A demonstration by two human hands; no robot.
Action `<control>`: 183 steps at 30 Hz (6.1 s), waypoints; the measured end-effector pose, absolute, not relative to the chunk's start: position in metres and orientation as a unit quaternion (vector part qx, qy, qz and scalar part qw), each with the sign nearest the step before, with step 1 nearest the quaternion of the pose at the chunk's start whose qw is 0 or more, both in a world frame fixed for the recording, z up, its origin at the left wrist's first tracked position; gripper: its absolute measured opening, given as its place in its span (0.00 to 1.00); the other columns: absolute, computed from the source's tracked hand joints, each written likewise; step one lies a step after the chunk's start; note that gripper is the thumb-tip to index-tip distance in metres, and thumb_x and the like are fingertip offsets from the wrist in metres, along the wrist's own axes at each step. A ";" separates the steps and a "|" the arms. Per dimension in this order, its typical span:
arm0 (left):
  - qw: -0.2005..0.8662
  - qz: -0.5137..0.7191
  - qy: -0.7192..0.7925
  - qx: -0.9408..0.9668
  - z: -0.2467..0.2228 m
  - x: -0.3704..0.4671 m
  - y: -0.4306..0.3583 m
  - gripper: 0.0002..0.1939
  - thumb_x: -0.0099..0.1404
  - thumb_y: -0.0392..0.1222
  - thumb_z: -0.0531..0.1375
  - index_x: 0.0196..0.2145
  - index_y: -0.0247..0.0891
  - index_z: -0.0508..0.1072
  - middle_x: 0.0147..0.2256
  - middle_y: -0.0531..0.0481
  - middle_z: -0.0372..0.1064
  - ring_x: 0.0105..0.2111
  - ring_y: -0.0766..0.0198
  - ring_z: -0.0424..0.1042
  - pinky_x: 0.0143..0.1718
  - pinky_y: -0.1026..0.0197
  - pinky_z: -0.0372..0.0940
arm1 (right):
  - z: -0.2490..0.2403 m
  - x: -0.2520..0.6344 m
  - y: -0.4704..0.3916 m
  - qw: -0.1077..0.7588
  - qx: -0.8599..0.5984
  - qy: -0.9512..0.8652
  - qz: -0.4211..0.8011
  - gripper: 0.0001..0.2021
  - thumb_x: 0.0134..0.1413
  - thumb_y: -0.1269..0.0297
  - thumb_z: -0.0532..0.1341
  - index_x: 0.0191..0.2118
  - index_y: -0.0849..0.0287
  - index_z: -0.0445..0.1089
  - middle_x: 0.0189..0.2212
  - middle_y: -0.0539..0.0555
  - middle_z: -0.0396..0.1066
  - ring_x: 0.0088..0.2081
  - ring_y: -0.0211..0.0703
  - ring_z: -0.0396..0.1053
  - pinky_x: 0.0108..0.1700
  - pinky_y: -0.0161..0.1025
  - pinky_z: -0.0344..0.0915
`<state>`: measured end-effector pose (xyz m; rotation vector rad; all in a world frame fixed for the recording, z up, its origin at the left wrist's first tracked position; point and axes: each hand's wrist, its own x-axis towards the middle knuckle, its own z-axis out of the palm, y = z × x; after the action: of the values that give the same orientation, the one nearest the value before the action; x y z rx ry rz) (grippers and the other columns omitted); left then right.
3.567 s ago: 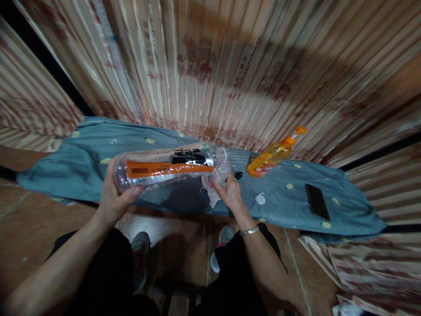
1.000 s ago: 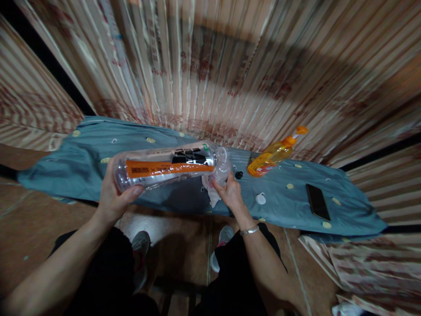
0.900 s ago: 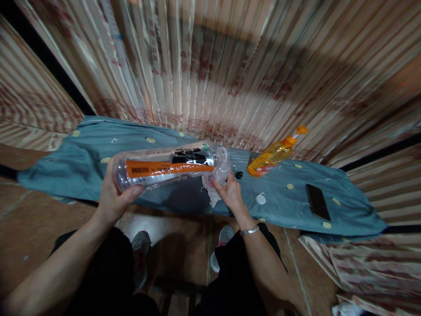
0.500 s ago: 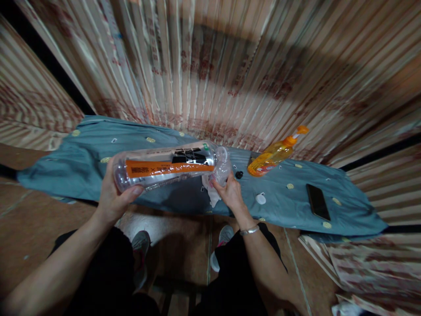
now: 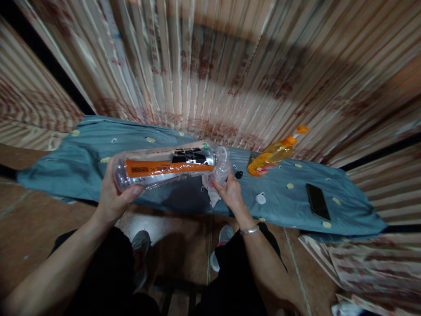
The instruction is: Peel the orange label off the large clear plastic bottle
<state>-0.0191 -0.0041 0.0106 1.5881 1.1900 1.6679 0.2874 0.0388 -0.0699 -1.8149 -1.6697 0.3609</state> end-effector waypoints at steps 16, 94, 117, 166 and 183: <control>0.264 0.617 0.445 0.593 0.009 -0.020 -0.004 0.36 0.48 0.62 0.71 0.51 0.45 0.67 0.46 0.44 0.72 0.46 0.45 0.75 0.45 0.44 0.75 | -0.069 0.288 0.039 0.304 -0.693 -0.641 0.129 0.34 0.49 0.38 0.62 0.51 0.63 0.67 0.38 0.65 0.79 0.39 0.60 0.78 0.41 0.51 0.73; 0.269 0.616 0.451 0.587 0.011 -0.016 -0.009 0.39 0.48 0.62 0.71 0.51 0.41 0.66 0.44 0.44 0.73 0.41 0.48 0.77 0.36 0.51 0.75 | -0.071 0.289 0.040 0.317 -0.681 -0.647 0.135 0.32 0.50 0.39 0.63 0.50 0.62 0.68 0.37 0.63 0.79 0.38 0.58 0.78 0.40 0.48 0.73; 0.270 0.651 0.464 0.537 -0.003 -0.009 -0.019 0.44 0.44 0.64 0.72 0.52 0.40 0.63 0.45 0.41 0.71 0.39 0.48 0.77 0.36 0.51 0.73 | -0.066 0.281 0.041 0.321 -0.668 -0.659 0.129 0.26 0.53 0.47 0.64 0.50 0.61 0.68 0.39 0.62 0.80 0.41 0.57 0.79 0.39 0.46 0.73; 0.350 0.636 0.440 0.528 -0.014 -0.011 -0.024 0.43 0.43 0.62 0.75 0.52 0.42 0.66 0.39 0.47 0.72 0.41 0.48 0.78 0.39 0.50 0.76 | -0.064 0.281 0.044 0.398 -0.623 -0.660 0.133 0.31 0.54 0.46 0.63 0.58 0.60 0.63 0.43 0.63 0.80 0.45 0.59 0.79 0.45 0.50 0.73; 0.378 0.624 0.468 0.499 -0.005 -0.006 -0.027 0.43 0.40 0.59 0.76 0.49 0.39 0.66 0.42 0.45 0.73 0.38 0.50 0.78 0.28 0.55 0.76 | -0.069 0.284 0.047 0.404 -0.621 -0.662 0.113 0.29 0.55 0.46 0.63 0.55 0.60 0.64 0.41 0.62 0.80 0.41 0.57 0.79 0.40 0.46 0.72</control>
<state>-0.0062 -0.0271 -0.0046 1.2747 1.1970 1.5956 0.2837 0.0470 -0.0693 -1.5678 -1.6726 0.2864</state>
